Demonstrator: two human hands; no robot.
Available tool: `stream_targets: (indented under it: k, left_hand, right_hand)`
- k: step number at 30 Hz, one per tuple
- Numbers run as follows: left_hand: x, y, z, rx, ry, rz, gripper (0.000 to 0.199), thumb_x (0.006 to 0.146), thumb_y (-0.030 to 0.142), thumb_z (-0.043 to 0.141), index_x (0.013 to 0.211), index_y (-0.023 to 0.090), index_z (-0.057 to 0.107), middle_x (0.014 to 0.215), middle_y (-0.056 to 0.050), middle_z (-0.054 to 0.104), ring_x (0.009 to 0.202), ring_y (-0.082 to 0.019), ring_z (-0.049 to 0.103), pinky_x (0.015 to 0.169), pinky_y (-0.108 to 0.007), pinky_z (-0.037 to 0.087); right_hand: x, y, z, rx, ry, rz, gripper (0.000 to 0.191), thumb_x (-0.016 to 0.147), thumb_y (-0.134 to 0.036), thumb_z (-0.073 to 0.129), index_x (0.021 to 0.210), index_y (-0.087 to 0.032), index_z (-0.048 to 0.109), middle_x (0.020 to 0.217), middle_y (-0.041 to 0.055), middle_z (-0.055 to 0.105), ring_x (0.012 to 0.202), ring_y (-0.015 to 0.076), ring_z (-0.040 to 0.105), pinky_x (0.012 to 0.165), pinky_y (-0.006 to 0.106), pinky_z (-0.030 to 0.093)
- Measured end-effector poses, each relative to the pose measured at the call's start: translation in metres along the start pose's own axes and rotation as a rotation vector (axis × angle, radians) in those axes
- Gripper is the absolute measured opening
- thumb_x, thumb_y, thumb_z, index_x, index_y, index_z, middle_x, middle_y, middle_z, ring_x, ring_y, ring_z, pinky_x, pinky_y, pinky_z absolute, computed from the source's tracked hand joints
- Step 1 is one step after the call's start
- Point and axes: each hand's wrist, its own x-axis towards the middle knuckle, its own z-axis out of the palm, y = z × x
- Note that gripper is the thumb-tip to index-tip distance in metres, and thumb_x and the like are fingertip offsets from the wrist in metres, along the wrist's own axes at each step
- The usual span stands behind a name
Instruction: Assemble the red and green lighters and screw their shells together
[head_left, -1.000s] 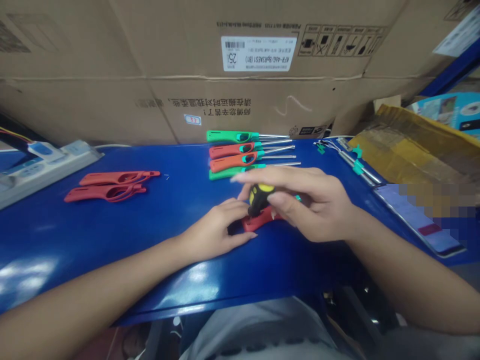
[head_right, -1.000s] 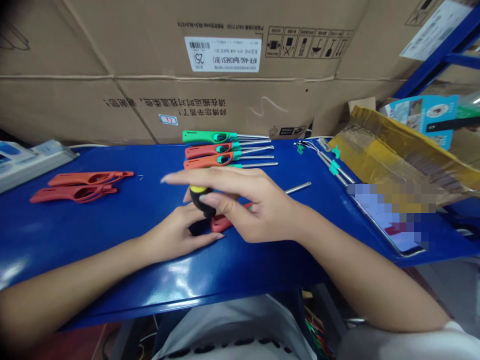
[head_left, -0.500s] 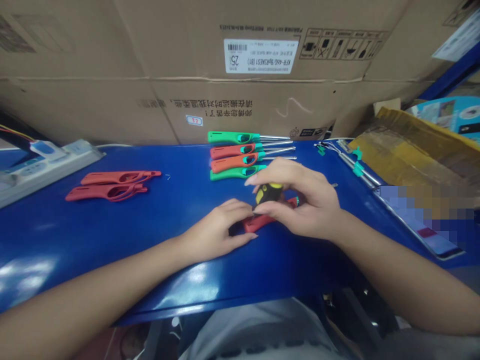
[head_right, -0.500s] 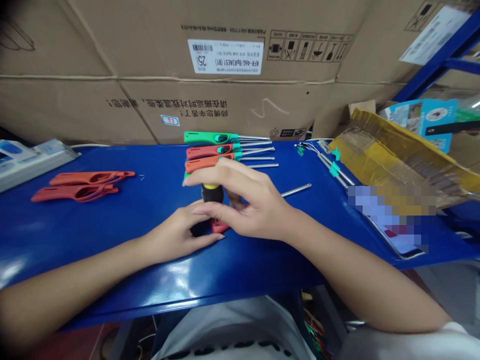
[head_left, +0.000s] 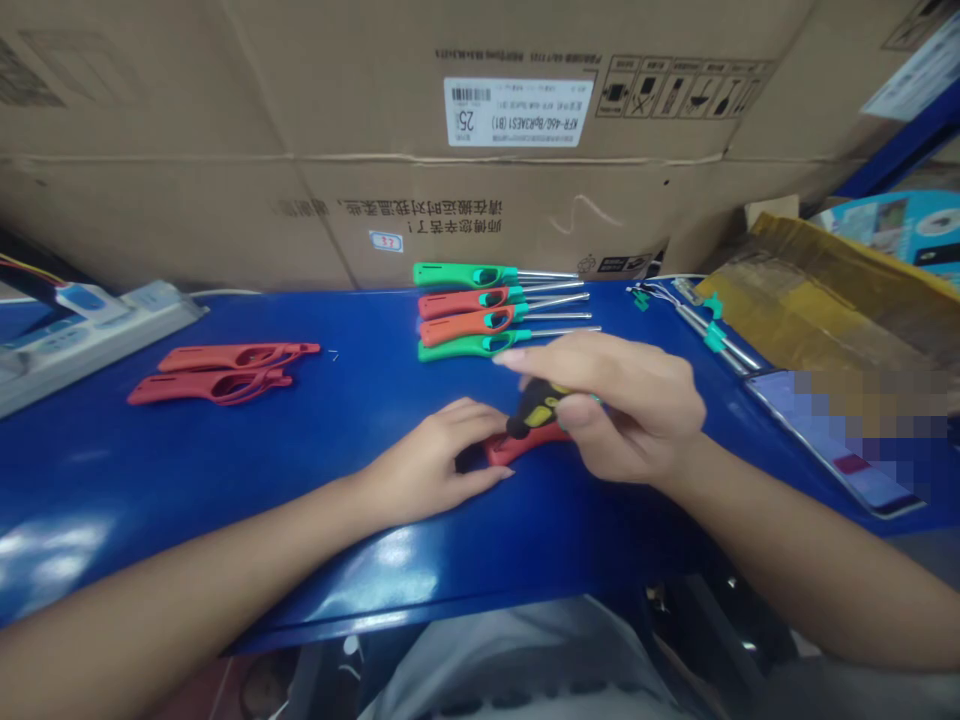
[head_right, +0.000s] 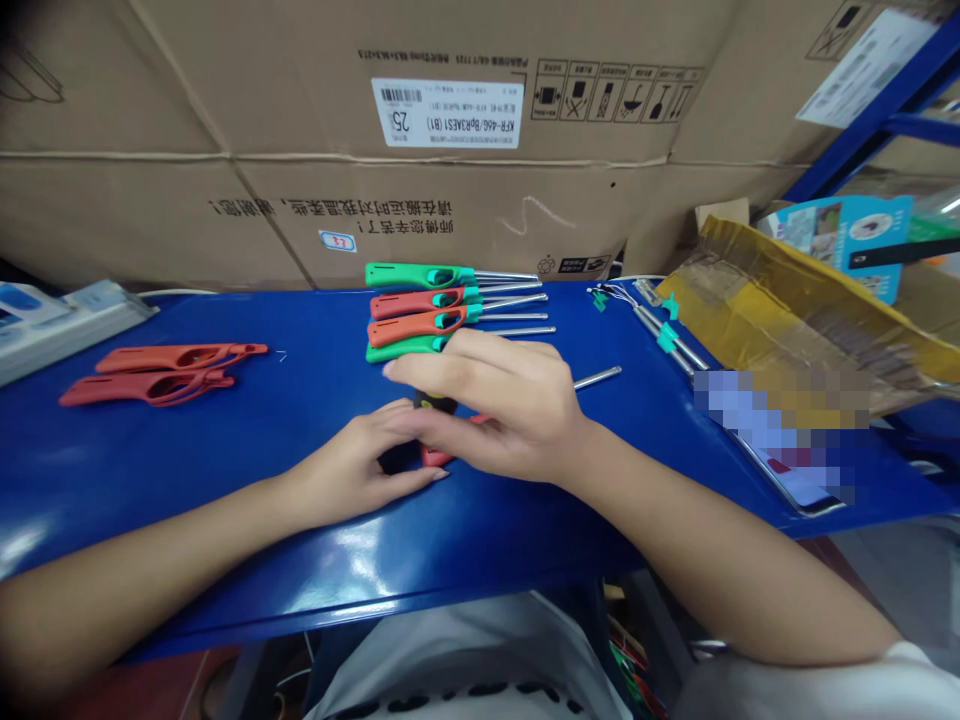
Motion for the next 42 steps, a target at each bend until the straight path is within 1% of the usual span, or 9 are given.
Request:
stream_targets:
  k: [4,7,11,17,20,24,30,38,42]
  left_hand:
    - [-0.0002,-0.0003,0.0002,0.008,-0.008,-0.002,0.025,0.093,0.031,0.069,0.113,0.018,0.066,0.113,-0.009,0.07,0.107,-0.024,0.064,0.095,-0.038,0.052]
    - [-0.0006,-0.0014,0.0009,0.012,0.001,-0.004,0.02,0.091,0.029,0.07,0.109,0.019,0.066,0.101,-0.006,0.071,0.098,-0.022,0.065,0.09,-0.037,0.053]
    - [-0.0005,-0.0018,0.0011,-0.007,0.002,0.003,0.016,0.093,0.028,0.068,0.105,0.018,0.065,0.097,-0.004,0.07,0.094,-0.021,0.065,0.086,-0.035,0.054]
    - [-0.0012,-0.0013,0.0007,0.004,-0.001,0.0,0.029,0.092,0.029,0.07,0.118,0.019,0.064,0.115,-0.007,0.07,0.109,-0.023,0.064,0.097,-0.038,0.052]
    - [-0.0011,-0.0015,0.0008,0.001,-0.001,0.001,0.024,0.092,0.027,0.07,0.114,0.019,0.065,0.108,-0.006,0.071,0.104,-0.021,0.065,0.093,-0.035,0.053]
    - [-0.0004,-0.0014,0.0008,-0.01,-0.004,-0.003,0.019,0.091,0.025,0.069,0.109,0.019,0.065,0.102,-0.004,0.07,0.098,-0.02,0.065,0.089,-0.034,0.054]
    - [-0.0008,-0.0005,0.001,-0.003,0.02,-0.004,0.024,0.091,0.028,0.071,0.113,0.019,0.066,0.11,-0.007,0.071,0.105,-0.022,0.065,0.094,-0.036,0.053]
    - [-0.0003,-0.002,0.0017,0.006,0.003,0.025,0.017,0.094,0.027,0.068,0.11,0.02,0.067,0.1,-0.004,0.072,0.097,-0.021,0.066,0.089,-0.036,0.054]
    - [-0.001,-0.0017,0.0021,0.03,0.002,0.03,0.02,0.095,0.027,0.066,0.113,0.02,0.066,0.109,-0.006,0.072,0.1,-0.021,0.066,0.091,-0.036,0.053]
  right_hand:
    - [0.0025,-0.0051,0.0001,0.219,-0.108,0.144,0.035,0.102,-0.015,0.043,0.132,-0.012,0.062,0.121,0.0115,0.073,0.107,0.0171,0.07,0.094,0.033,0.058]
    - [0.0048,-0.0059,0.0017,0.244,-0.12,0.148,0.026,0.098,-0.018,0.058,0.123,-0.014,0.067,0.109,0.0079,0.076,0.093,0.0146,0.071,0.087,0.029,0.059]
    - [0.003,-0.0015,0.0029,0.003,-0.032,0.026,0.025,0.09,-0.027,0.074,0.113,-0.018,0.071,0.093,0.003,0.076,0.074,0.012,0.066,0.073,0.024,0.059]
    - [0.0027,-0.0033,0.0012,0.126,-0.075,0.106,0.032,0.103,-0.018,0.048,0.13,-0.017,0.065,0.119,0.0077,0.074,0.115,0.0187,0.067,0.1,0.036,0.056]
    - [0.0035,-0.006,0.0001,0.164,-0.06,0.141,0.029,0.099,-0.017,0.057,0.126,-0.02,0.068,0.103,0.0038,0.077,0.095,0.0151,0.071,0.088,0.029,0.06]
    - [0.0018,-0.0059,-0.0016,-0.02,-0.034,0.03,0.031,0.089,-0.025,0.075,0.12,-0.024,0.07,0.094,0.0012,0.075,0.079,0.0133,0.069,0.076,0.024,0.06]
    - [0.0022,-0.0066,-0.0011,0.075,-0.094,0.11,0.034,0.102,-0.015,0.045,0.13,-0.018,0.064,0.116,0.0069,0.073,0.111,0.0189,0.068,0.097,0.036,0.058]
    - [0.002,-0.0017,-0.0007,-0.032,-0.063,0.039,0.023,0.093,-0.027,0.07,0.116,-0.026,0.07,0.095,0.0024,0.071,0.083,0.0157,0.067,0.077,0.028,0.06]
    - [0.0018,-0.002,-0.0022,0.001,-0.125,0.039,0.028,0.1,-0.023,0.056,0.125,-0.019,0.066,0.11,0.0074,0.07,0.101,0.0176,0.067,0.09,0.032,0.058]
